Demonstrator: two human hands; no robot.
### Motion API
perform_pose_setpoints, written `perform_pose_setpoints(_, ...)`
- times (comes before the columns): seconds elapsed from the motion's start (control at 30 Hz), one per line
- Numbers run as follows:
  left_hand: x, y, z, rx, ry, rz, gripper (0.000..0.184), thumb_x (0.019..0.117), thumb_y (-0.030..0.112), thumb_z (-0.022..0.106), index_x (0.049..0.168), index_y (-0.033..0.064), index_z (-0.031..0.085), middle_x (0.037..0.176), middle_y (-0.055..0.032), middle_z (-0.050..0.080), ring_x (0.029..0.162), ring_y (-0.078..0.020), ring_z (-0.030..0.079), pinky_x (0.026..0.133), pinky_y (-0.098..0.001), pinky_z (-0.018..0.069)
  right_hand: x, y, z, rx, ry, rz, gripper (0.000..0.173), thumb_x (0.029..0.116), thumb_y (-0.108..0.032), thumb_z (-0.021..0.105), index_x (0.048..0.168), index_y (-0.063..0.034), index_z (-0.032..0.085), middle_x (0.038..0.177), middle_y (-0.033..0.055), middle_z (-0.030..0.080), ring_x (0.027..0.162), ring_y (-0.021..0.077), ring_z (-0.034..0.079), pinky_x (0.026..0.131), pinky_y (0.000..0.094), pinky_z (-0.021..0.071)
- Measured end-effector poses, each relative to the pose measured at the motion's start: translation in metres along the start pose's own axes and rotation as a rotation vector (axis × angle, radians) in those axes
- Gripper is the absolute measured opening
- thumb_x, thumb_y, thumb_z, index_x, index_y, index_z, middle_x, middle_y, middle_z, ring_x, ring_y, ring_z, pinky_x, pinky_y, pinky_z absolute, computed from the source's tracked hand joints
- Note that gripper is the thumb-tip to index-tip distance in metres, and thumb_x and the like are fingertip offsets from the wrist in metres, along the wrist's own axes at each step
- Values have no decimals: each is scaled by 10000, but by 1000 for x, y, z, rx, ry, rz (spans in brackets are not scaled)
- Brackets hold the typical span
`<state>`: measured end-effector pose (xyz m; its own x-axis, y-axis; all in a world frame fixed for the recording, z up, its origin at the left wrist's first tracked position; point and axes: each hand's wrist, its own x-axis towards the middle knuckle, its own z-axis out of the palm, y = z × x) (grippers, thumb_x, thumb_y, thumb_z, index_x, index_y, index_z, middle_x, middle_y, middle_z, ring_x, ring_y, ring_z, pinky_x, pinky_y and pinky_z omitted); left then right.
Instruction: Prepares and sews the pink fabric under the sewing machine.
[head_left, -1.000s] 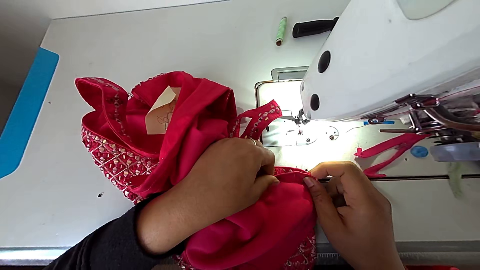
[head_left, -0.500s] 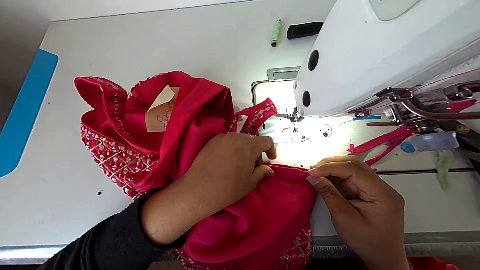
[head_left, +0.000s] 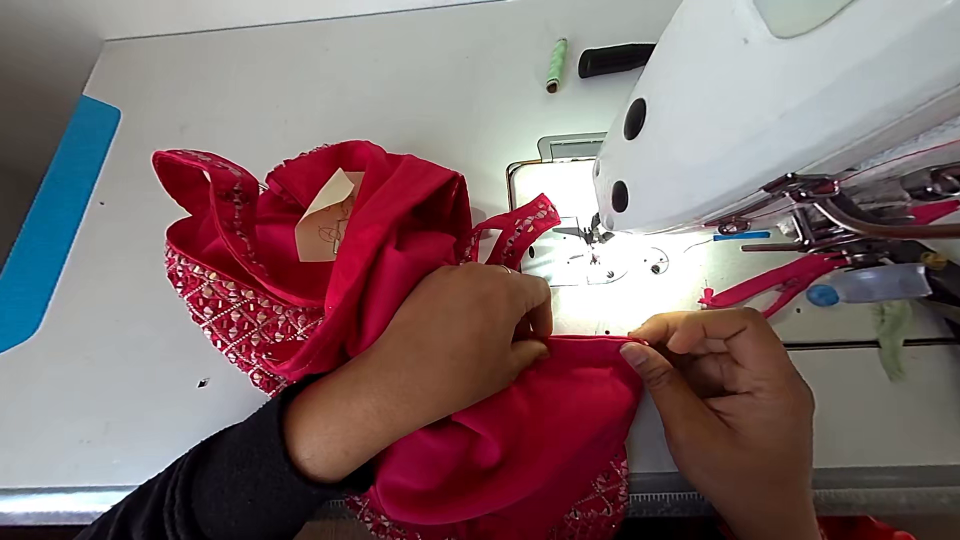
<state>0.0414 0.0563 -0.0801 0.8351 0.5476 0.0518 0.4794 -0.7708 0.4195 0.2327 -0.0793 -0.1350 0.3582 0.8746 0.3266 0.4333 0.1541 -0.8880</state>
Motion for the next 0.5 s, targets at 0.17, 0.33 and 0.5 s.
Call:
perform_pose_setpoints(0.17,0,-6,1,-100,84,354,130,834,210,709,704,200,716,745,89,675,727,-32,643,605,-233,498,-2,2,2,-94,16,-7,110,959,-198,652,989,-214,547,970,-106,649,846,-12,650,688,137,565)
perform_pose_setpoints(0.33,-1,-9,2,-142,45,498,179,882,174,657,757,195,784,771,78,746,771,-29,690,698,-238,523,-2,3,3,-109,20,-5,109,951,-202,655,966,-211,548,958,-101,645,842,-9,648,692,141,564)
perform_pose_setpoints(0.5,-2,-8,-1,-193,-47,650,246,932,122,592,746,144,751,751,26,739,768,-91,700,710,-285,519,-3,4,3,-112,23,-12,103,939,-199,661,950,-216,560,963,-100,646,869,-3,652,716,152,571)
